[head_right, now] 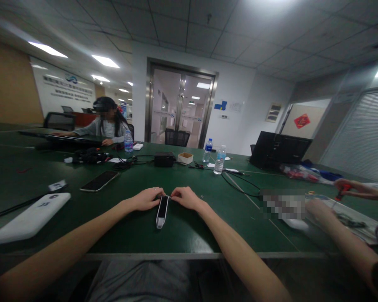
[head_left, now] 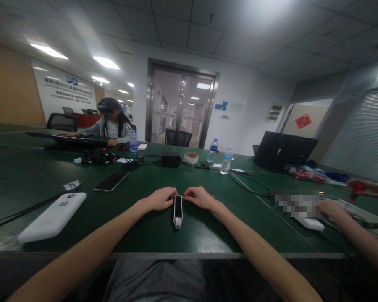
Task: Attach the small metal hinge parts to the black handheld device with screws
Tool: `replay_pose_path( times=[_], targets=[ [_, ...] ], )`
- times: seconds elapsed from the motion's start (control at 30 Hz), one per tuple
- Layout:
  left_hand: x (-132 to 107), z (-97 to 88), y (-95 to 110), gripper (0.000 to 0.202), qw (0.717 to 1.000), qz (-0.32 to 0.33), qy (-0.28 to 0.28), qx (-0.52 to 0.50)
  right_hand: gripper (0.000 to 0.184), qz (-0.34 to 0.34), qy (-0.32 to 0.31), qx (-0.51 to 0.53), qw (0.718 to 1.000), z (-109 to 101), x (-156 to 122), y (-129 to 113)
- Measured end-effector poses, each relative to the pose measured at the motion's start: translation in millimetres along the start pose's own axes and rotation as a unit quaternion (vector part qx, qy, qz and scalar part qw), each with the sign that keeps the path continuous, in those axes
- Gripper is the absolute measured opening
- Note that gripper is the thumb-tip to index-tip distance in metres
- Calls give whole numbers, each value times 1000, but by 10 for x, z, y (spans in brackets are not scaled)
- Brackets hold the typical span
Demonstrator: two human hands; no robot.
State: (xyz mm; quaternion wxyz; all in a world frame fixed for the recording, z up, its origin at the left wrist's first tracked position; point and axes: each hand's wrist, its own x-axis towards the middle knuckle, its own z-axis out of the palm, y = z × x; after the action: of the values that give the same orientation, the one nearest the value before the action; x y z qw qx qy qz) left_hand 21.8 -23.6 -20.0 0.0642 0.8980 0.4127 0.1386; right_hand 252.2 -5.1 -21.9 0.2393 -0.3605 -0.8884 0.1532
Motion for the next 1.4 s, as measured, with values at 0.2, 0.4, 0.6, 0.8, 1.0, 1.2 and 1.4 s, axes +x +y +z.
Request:
replay_pose_path(
  times=[0.2, 0.4, 0.6, 0.8, 1.0, 1.2, 1.4],
  targets=[
    [-10, -30, 36, 22, 1000, -3, -3, 0, 12, 7, -7, -2, 1000, -6, 1, -12],
    [-16, -49, 62, 22, 1000, -13, -9, -1, 13, 2, -12, -8, 1000, 7, 12, -12],
    [-9, -30, 33, 22, 1000, -1, -5, -7, 12, -2, -13, -15, 1000, -3, 8, -22],
    [4, 4, 10, 21, 1000, 17, 9, 1, 13, 4, -17, -26, 1000, 7, 6, -34],
    [3, 16, 22, 22, 1000, 13, 4, 10, 14, -5, -22, -18, 1000, 23, -5, -23],
    [-11, -14, 47, 23, 1000, 4, -4, 3, 13, -8, -11, -17, 1000, 16, 5, -25],
    [-9, -19, 52, 21, 1000, 2, -1, 4, 16, -6, 10, -14, 1000, 24, 20, 2]
  ],
)
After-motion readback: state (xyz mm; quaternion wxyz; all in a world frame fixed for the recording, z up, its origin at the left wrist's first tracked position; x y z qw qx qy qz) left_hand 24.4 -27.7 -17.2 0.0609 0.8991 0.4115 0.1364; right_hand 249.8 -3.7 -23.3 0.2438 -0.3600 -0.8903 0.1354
